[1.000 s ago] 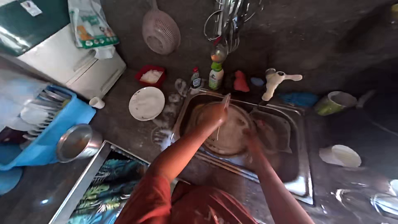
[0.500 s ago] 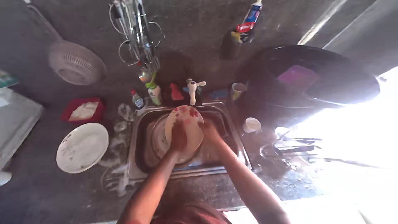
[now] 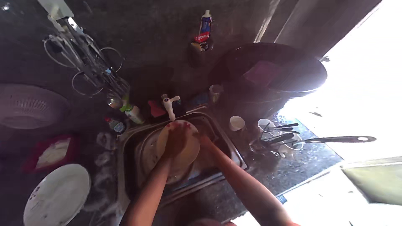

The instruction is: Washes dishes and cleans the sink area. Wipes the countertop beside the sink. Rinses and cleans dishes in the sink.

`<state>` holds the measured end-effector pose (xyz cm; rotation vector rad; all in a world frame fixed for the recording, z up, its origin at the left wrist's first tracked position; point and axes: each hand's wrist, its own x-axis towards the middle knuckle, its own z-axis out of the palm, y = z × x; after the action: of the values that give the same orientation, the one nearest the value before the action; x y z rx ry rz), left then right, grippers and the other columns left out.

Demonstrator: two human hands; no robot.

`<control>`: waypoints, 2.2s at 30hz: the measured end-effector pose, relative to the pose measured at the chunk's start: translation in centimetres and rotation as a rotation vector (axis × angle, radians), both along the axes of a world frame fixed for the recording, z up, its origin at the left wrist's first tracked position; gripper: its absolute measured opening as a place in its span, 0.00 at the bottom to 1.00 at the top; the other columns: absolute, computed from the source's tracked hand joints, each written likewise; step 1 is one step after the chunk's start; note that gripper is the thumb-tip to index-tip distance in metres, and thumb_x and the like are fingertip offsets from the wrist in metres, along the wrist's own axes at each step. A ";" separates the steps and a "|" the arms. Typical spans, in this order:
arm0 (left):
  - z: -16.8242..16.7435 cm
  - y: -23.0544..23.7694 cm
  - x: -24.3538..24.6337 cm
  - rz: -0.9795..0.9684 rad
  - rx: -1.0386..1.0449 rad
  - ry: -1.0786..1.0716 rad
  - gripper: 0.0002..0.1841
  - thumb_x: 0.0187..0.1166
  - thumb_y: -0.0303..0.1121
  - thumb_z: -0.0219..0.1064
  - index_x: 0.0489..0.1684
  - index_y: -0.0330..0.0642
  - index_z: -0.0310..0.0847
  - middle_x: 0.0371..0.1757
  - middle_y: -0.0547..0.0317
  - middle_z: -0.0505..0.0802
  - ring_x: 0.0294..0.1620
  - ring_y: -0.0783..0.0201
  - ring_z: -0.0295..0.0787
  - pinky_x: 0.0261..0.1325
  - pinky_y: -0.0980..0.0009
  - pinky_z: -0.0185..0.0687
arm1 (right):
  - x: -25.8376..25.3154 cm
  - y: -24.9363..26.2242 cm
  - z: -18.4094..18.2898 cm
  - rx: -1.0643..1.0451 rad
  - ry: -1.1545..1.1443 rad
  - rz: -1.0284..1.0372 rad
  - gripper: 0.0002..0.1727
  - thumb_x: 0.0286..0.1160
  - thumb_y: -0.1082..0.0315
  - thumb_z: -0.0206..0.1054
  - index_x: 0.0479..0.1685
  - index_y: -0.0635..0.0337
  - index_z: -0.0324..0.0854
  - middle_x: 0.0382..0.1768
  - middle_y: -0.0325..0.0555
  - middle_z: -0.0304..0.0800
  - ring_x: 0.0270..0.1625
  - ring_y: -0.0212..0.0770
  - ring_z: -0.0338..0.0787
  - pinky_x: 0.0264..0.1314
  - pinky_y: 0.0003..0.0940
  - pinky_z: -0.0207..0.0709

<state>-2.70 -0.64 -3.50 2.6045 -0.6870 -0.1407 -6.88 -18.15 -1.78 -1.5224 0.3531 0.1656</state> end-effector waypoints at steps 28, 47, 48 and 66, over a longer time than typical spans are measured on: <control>-1.2 50.3 -14.4 1.572 -0.432 0.195 0.43 0.69 0.39 0.83 0.80 0.22 0.66 0.76 0.24 0.79 0.80 0.34 0.74 0.83 0.40 0.67 | -0.1 16.4 -1.7 -0.615 -0.098 0.529 0.29 0.82 0.67 0.64 0.80 0.72 0.68 0.81 0.72 0.69 0.82 0.64 0.72 0.84 0.54 0.67; 0.3 27.0 -14.1 1.172 -0.487 0.297 0.43 0.79 0.34 0.73 0.89 0.24 0.50 0.82 0.23 0.71 0.85 0.37 0.68 0.87 0.46 0.61 | -0.9 21.8 -2.2 -0.202 0.181 0.535 0.30 0.88 0.64 0.61 0.84 0.70 0.63 0.74 0.68 0.78 0.74 0.56 0.82 0.77 0.51 0.75; 0.7 24.6 -12.9 1.107 -0.454 0.343 0.43 0.79 0.36 0.73 0.89 0.24 0.51 0.82 0.24 0.72 0.85 0.37 0.68 0.88 0.46 0.61 | -1.4 18.9 -2.3 -0.204 0.206 0.466 0.28 0.88 0.64 0.61 0.83 0.69 0.65 0.71 0.67 0.80 0.69 0.55 0.85 0.72 0.50 0.79; -1.5 10.1 -4.8 0.764 -0.086 0.570 0.46 0.84 0.49 0.67 0.93 0.32 0.46 0.82 0.30 0.75 0.82 0.38 0.74 0.83 0.43 0.68 | 8.2 -3.1 2.3 -0.994 0.046 0.367 0.26 0.83 0.56 0.67 0.75 0.61 0.78 0.70 0.64 0.83 0.71 0.64 0.83 0.76 0.64 0.72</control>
<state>-7.55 9.41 -5.01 2.3755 0.4834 -0.5576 1.34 -21.26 0.55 -2.5683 0.1836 0.3451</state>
